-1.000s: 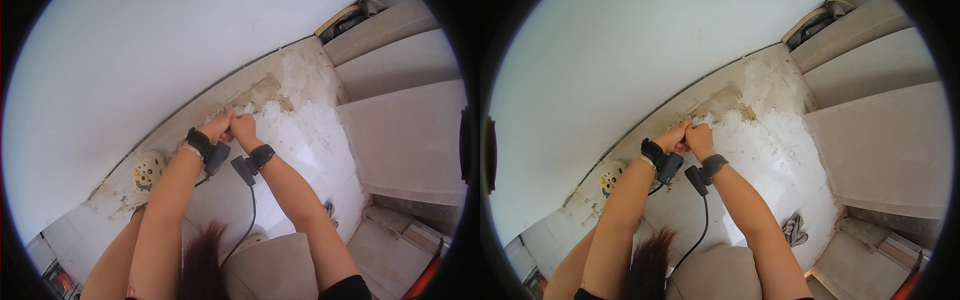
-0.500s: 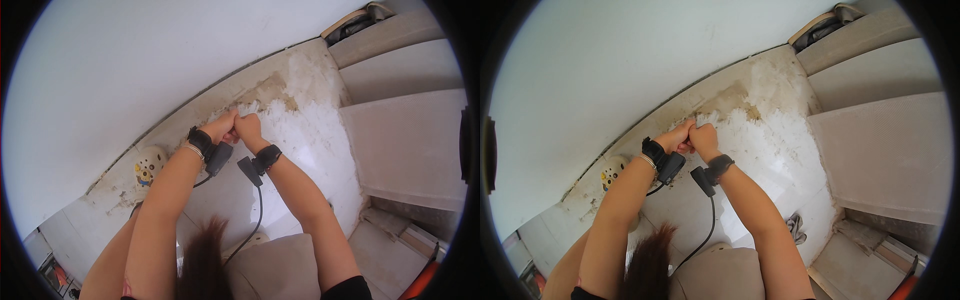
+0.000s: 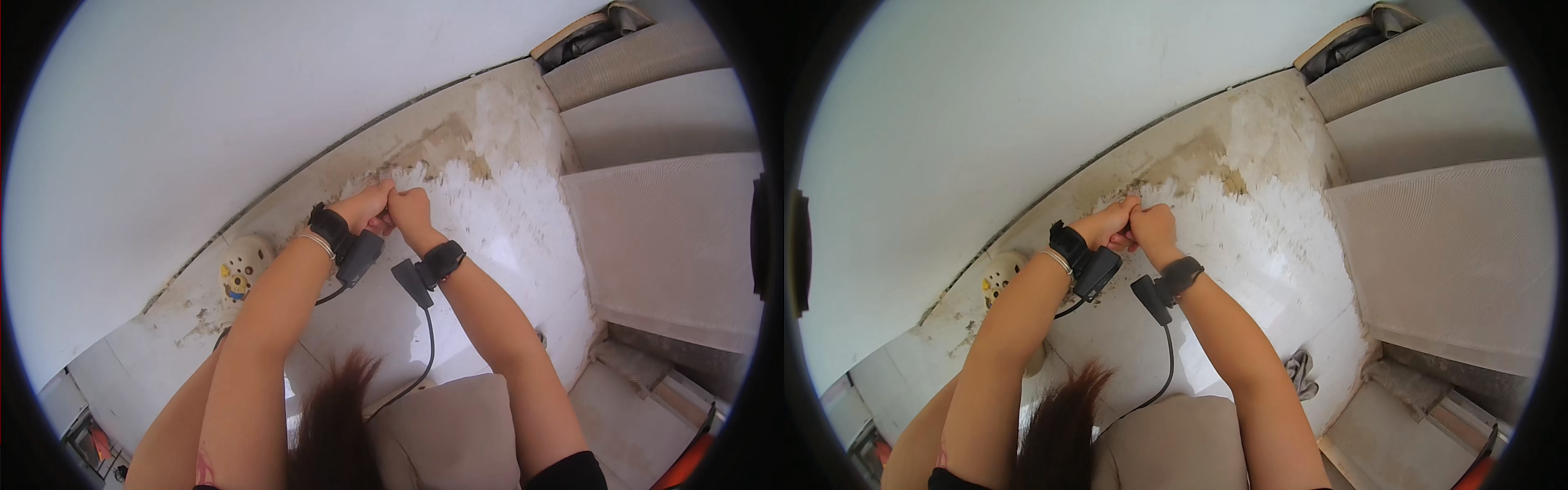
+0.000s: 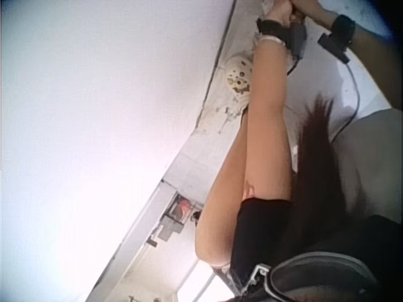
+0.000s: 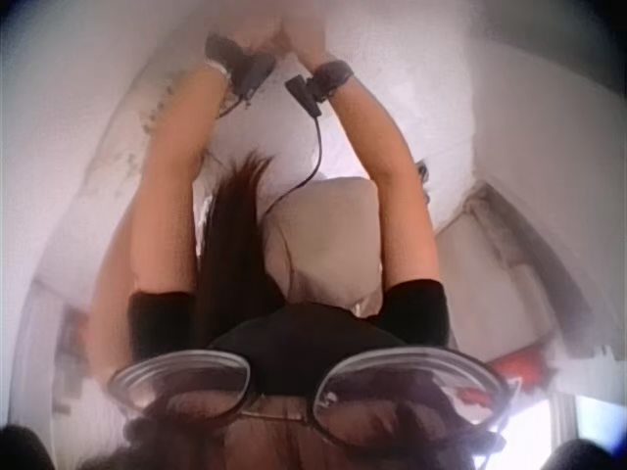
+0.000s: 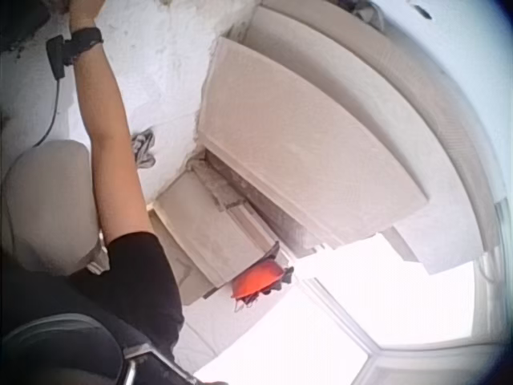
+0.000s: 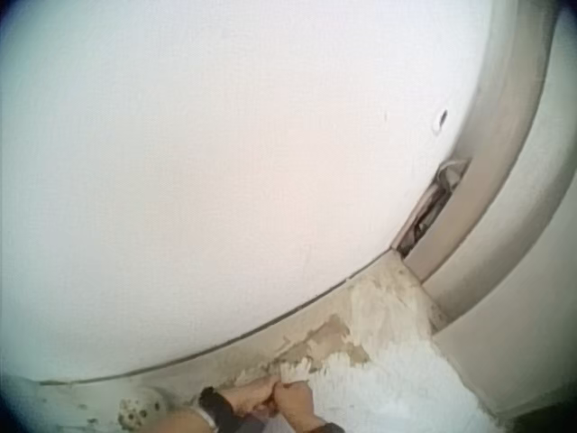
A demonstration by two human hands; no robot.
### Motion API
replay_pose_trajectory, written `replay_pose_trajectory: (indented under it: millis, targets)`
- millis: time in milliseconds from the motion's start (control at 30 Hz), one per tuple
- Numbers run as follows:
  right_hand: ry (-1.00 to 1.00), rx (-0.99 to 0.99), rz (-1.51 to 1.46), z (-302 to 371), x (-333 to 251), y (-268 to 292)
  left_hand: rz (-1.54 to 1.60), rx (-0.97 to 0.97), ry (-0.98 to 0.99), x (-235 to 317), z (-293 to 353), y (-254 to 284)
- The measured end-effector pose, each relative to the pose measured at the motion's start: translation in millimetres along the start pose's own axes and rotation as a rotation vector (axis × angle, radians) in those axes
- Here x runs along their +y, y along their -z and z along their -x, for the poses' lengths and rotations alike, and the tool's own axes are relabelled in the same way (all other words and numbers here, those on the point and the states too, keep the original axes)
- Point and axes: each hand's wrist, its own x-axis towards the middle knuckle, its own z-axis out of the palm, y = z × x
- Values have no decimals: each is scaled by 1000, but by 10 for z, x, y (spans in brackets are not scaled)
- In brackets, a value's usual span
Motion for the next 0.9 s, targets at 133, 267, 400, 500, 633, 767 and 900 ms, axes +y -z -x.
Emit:
replay_pose_trajectory:
  millis: [133, 267, 400, 500, 633, 767, 900]
  targets:
    - [-38, -23, -57, 210, -18, 35, -25, 38, 86, -141, 81, -52]
    - [-94, -81, -224, 5, -136, 6, 71, -127, 173, 89, -9, 138]
    - [-63, 5, -117, 7, 12, -28, 75, -78, 144, 14, 8, 18]
    - [15, 41, -17, 146, 114, -43, 10, 33, 24, -160, 76, -55]
    - [13, 36, -73, 133, 44, 13, 21, -43, -28, -72, 80, -89]
    - [-10, 13, -125, -96, -167, 77, 151, -22, 67, 185, -18, -14]
    - [15, 55, -59, 53, 20, -5, 65, -32, 40, -19, -6, -37]
